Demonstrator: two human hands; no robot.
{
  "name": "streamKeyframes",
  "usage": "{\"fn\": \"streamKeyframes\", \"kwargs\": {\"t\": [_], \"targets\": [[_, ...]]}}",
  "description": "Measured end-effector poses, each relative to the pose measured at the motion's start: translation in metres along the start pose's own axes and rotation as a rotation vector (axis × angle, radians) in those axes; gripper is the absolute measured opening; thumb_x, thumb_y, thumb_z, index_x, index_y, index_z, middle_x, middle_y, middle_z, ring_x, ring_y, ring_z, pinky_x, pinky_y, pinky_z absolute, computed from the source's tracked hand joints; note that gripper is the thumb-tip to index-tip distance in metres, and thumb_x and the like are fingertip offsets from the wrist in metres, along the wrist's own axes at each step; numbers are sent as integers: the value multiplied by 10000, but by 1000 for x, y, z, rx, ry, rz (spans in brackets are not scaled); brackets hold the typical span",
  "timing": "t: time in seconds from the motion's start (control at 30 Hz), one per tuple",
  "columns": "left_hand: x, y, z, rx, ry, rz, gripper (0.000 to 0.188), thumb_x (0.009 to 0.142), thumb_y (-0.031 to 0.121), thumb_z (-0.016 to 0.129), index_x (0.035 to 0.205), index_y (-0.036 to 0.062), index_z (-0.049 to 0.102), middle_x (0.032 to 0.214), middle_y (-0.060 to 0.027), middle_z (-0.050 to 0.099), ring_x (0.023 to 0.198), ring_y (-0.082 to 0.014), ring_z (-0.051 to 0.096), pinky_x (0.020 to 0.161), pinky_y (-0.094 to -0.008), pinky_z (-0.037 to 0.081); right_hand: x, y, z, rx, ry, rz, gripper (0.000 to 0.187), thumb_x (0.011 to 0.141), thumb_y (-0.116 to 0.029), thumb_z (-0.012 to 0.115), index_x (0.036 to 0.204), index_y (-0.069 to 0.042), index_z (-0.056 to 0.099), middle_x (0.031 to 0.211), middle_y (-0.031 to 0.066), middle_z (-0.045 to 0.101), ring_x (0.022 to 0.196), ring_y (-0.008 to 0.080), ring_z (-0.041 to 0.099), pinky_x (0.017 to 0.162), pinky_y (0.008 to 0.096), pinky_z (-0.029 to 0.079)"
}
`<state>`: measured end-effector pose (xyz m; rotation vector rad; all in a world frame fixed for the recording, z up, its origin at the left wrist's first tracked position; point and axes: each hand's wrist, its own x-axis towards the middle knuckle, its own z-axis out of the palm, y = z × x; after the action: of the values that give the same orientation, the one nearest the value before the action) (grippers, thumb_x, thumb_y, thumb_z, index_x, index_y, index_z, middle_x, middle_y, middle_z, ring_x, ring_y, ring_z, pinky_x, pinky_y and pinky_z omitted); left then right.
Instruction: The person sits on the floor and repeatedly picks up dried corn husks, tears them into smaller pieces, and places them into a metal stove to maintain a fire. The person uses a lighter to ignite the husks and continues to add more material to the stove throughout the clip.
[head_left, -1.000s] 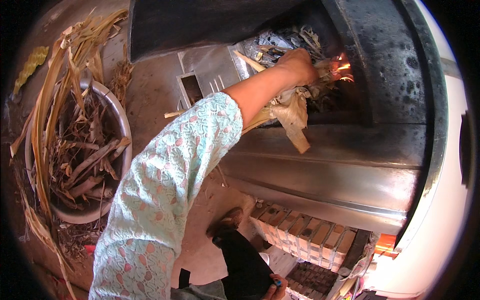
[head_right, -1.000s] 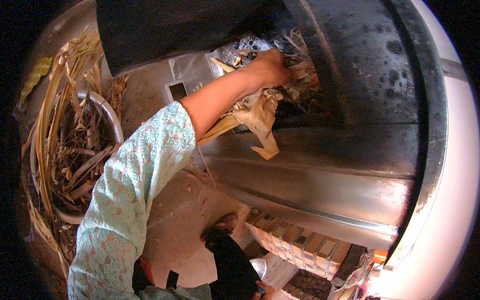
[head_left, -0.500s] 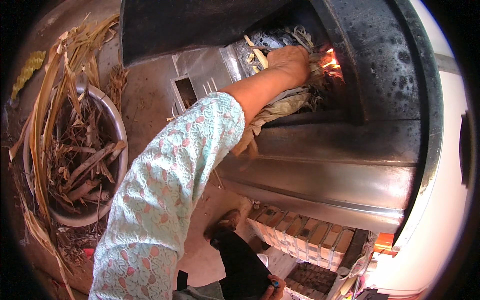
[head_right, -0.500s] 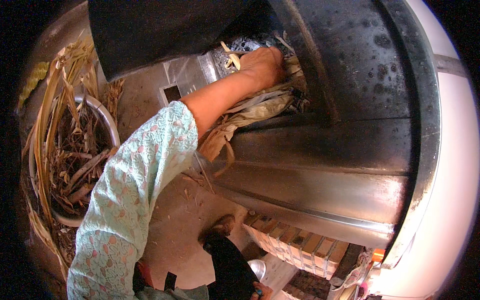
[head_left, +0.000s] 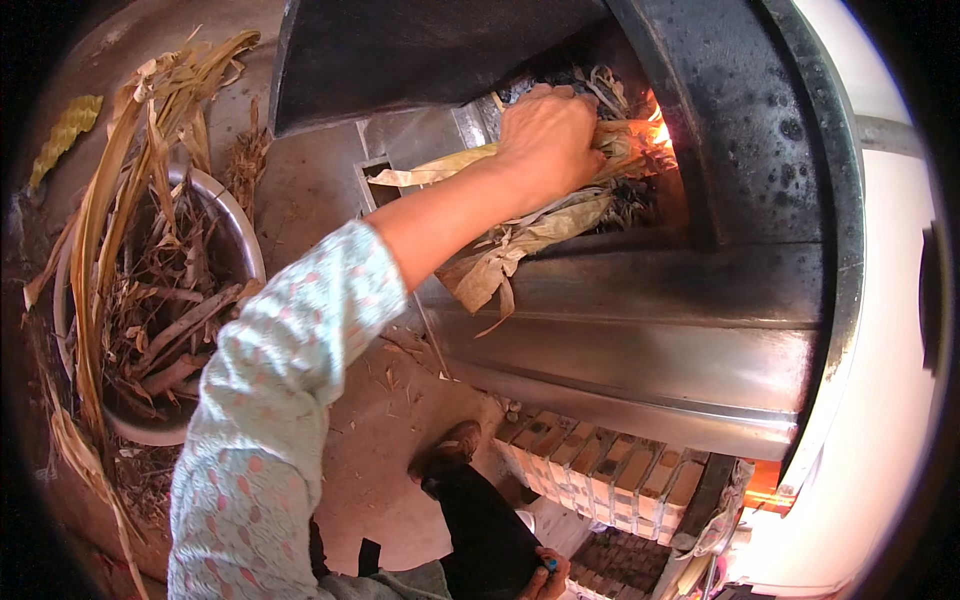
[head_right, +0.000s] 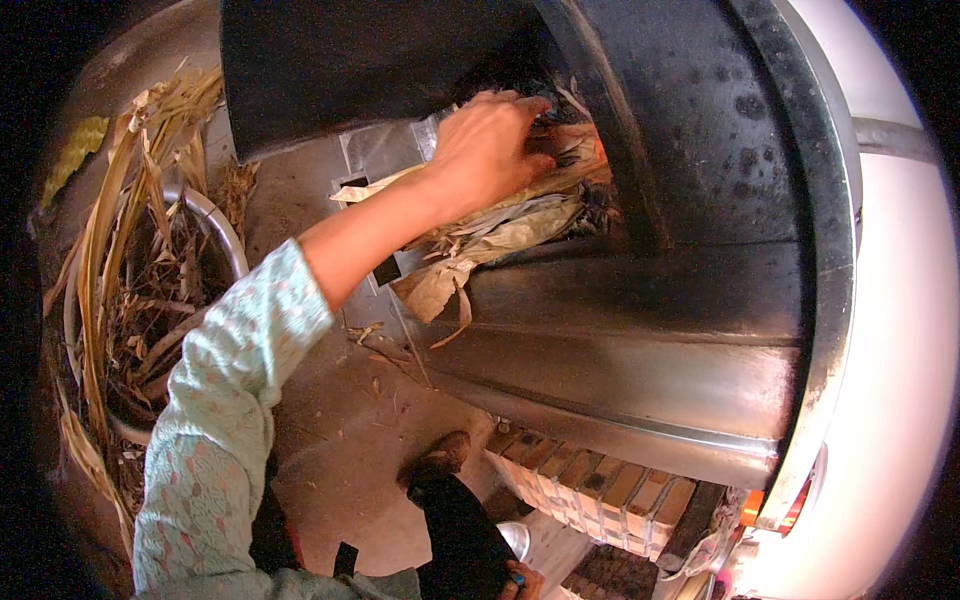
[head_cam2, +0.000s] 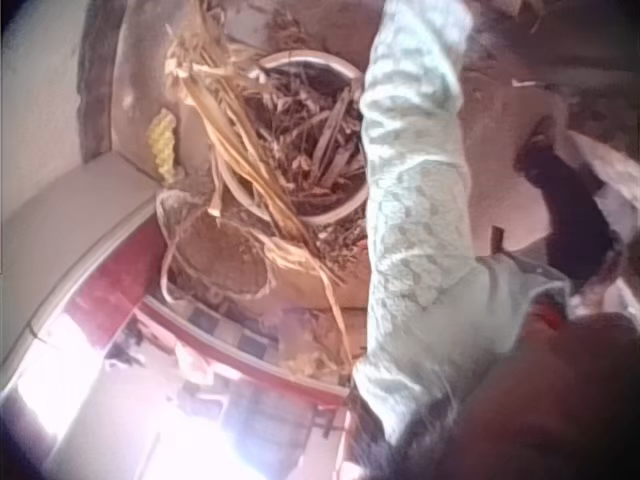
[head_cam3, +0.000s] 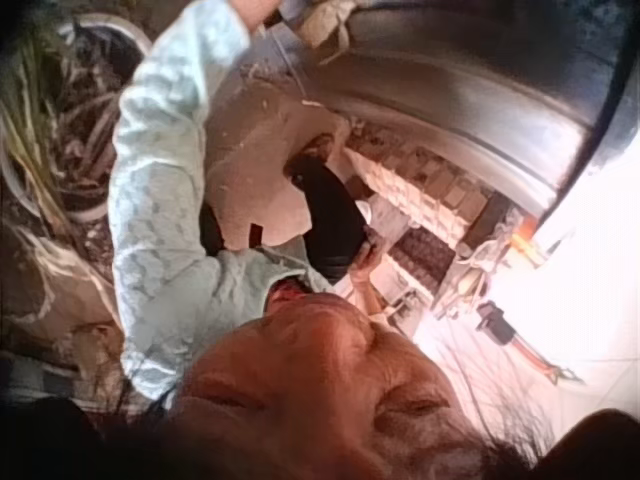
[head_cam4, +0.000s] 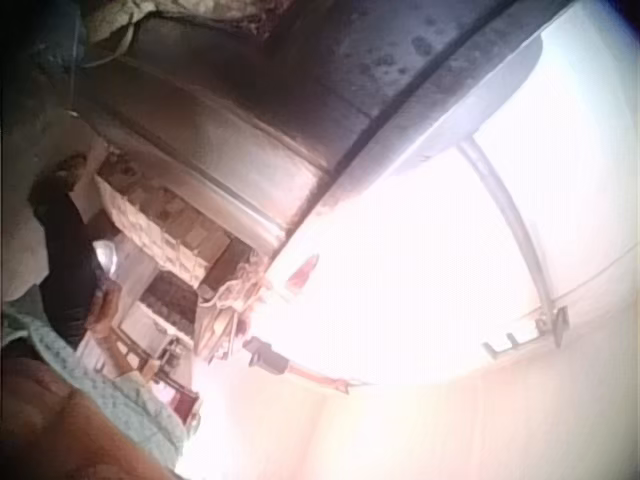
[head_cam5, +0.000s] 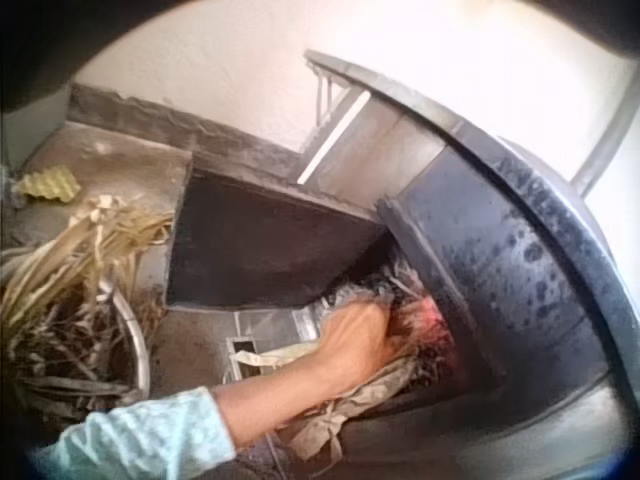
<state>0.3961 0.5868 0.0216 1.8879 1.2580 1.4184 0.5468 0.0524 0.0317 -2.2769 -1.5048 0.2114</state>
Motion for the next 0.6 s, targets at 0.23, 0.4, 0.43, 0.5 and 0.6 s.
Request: {"fn": "streamKeyframes", "kwargs": {"t": [0.23,0.4,0.43,0.5,0.6], "targets": [[-87,-1,-65,47,102,273,750,638,373,755,1224,11,458,1238,-193,452,1165,-390,396,977,-487,327,-5,-2,2,75,34,98,222,918,-92,406,1055,41,520,1030,182,574,944,287,558,857,359,433],[-119,-21,-59,198,-81,91,1122,480,498,815,1357,31,293,1374,-238,274,1268,-446,243,1021,-568,209,4,-10,1,5,-13,33,239,919,-103,411,1073,45,519,1022,183,573,931,295,559,849,357,435],[-121,-23,-57,214,-102,74,1141,469,507,817,1364,38,286,1386,-238,257,1279,-445,232,1022,-570,206,6,-15,2,1,-9,33,242,919,-104,412,1077,46,519,1018,182,574,927,297,559,846,357,436],[-122,-24,-53,238,-148,39,1166,446,505,827,1376,64,279,1415,-223,225,1307,-440,192,1029,-573,191,6,-17,3,12,-3,55,248,918,-107,414,1080,48,520,1013,184,572,919,300,559,839,360,438],[-119,-27,-47,258,-112,48,1155,445,486,832,1376,78,284,1421,-217,219,1311,-437,187,1030,-568,195,12,-28,4,51,-1,66,251,916,-115,420,1074,51,522,1007,187,570,914,300,557,832,362,438]]}}
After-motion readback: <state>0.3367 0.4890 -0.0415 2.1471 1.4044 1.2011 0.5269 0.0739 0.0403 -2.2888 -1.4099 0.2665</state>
